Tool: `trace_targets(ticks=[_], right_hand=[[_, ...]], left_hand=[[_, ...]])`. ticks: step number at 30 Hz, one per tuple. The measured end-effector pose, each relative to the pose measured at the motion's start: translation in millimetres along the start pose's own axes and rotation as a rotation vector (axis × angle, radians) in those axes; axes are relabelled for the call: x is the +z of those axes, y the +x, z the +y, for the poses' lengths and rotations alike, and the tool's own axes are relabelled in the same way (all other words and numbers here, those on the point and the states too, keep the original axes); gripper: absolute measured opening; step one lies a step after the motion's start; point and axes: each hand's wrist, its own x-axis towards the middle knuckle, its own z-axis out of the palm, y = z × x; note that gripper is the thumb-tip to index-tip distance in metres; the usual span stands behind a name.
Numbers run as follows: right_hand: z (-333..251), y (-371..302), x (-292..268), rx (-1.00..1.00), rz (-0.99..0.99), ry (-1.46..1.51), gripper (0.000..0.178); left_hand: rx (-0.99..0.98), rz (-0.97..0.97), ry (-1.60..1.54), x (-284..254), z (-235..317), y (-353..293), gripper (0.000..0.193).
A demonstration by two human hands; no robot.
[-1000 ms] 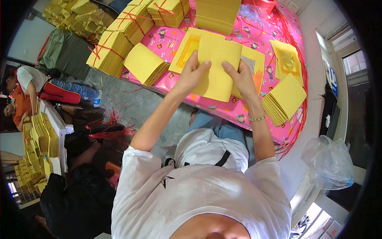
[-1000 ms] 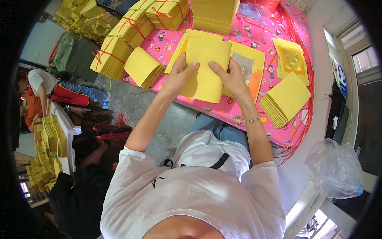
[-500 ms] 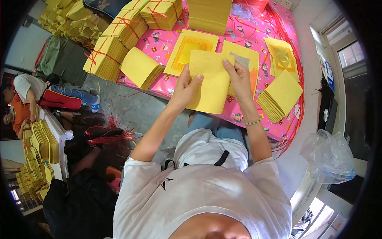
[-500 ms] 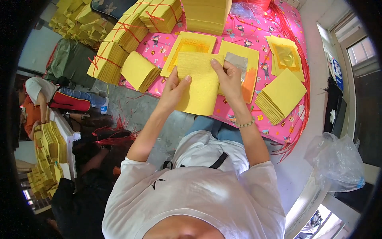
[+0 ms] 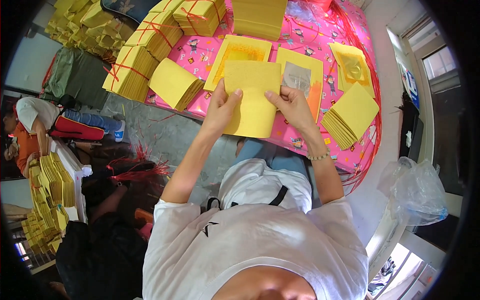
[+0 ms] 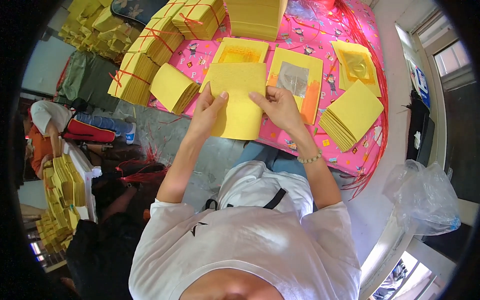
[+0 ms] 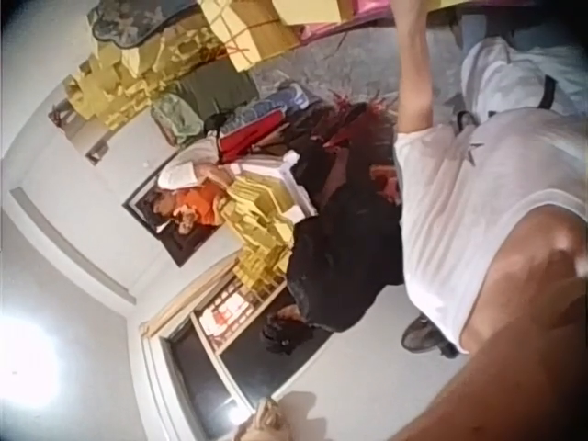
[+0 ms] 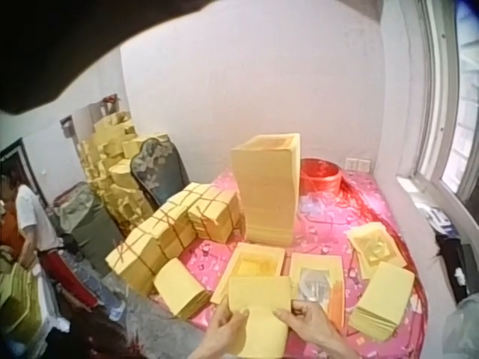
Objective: Stacking sheets of yellow joss paper and silver foil on a table.
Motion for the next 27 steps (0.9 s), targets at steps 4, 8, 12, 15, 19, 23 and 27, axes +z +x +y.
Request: trace_targets(ticks=[4,8,12,15,19,23,27], right_hand=[[3.1,-3.8,4.3,-0.052,-0.039,0.069,0.026],[0.7,-5.4,1.5,0.034,-0.11,0.011,0.027],[-6.7,-11.5,5.9,0.086,-0.157,0.024,0.03],[-6.6,-13.9,8.0,0.011,-0.116,0.064,0.028],[-7.3,-19.4,6.0,0.047,-0.208,0.066,0.027],[-8.9,-27.7,9.5,-0.001,-0.147,0.057,0.025],[-8.1,-36.9,9.7,0.12,-0.178,0.085,0.025]], left_hand=[[0.024,0.007,-0.021,2.8,4.3,-1.0,0.036],[0.056,0.022,-0.045,1.9,4.3,-1.7,0.037],[0.075,0.028,-0.015,-1.1,7.2,-2.0,0.038],[0.094,0.055,0.025,2.9,12.3,-4.4,0.039],[0.141,0.092,0.004,5.4,17.6,-8.1,0.039],[0.216,0.13,0.039,7.9,16.4,-9.6,0.036],[0.169,0.18,0.027,3.2,18.4,-12.9,0.035]])
